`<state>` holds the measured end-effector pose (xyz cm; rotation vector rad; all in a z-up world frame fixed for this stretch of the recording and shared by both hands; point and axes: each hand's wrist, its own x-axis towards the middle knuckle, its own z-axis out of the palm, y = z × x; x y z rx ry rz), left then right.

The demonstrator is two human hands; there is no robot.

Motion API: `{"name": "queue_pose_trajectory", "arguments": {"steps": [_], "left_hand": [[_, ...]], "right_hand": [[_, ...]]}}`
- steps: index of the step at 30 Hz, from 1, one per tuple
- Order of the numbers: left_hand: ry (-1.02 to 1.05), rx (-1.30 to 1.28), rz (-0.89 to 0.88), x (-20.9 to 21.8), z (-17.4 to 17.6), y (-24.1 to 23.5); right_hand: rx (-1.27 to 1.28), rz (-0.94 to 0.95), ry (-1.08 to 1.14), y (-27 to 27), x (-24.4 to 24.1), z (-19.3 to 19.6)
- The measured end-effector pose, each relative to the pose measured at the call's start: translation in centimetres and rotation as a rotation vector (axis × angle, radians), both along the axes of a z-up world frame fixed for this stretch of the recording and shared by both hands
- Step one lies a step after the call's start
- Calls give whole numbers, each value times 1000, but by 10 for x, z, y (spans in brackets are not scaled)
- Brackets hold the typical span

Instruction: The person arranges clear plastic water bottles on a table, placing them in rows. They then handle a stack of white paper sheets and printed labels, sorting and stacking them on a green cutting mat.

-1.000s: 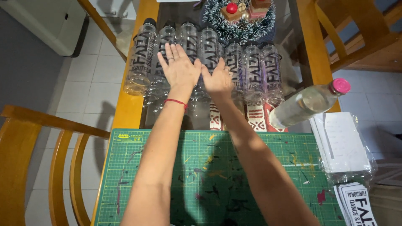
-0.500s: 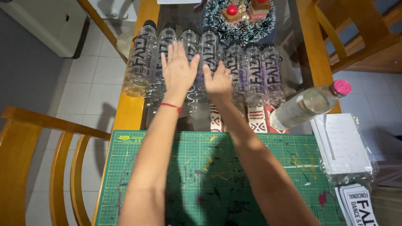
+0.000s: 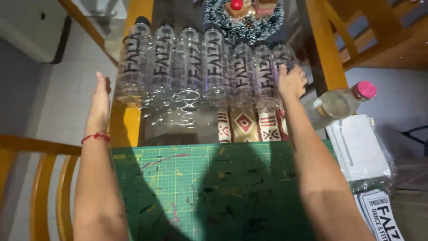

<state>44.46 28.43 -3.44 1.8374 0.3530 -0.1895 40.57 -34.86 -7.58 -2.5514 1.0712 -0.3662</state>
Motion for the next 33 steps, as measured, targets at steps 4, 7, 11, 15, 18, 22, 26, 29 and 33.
{"name": "queue_pose_trajectory", "arguments": {"steps": [4,7,11,15,18,22,26,29,33], "left_hand": [[38,11,-37,-21,29,-21],[83,45,-37,-29,31,-27],[-161,-10,-77,-36,25,-26],[-119,38,-39,-13,-12,-16],[-145,-25,-8,-26,12,-33],[-82,62,-20,-21,-4,-15],[-27,65,33,-50,40,-37],[-9,46,60,-58,57,-46],[-13,-63,140,-43,3,-23]], "right_hand": [[4,-84,137,8,-3,7],[31,-52,164,2,-2,-2],[-3,-31,208,-5,-1,1],[36,33,256,28,-20,48],[42,27,235,40,-25,57],[53,27,249,42,-26,62],[13,12,239,38,-20,52],[-92,64,144,60,-29,65],[-283,285,-176,109,-61,95]]}}
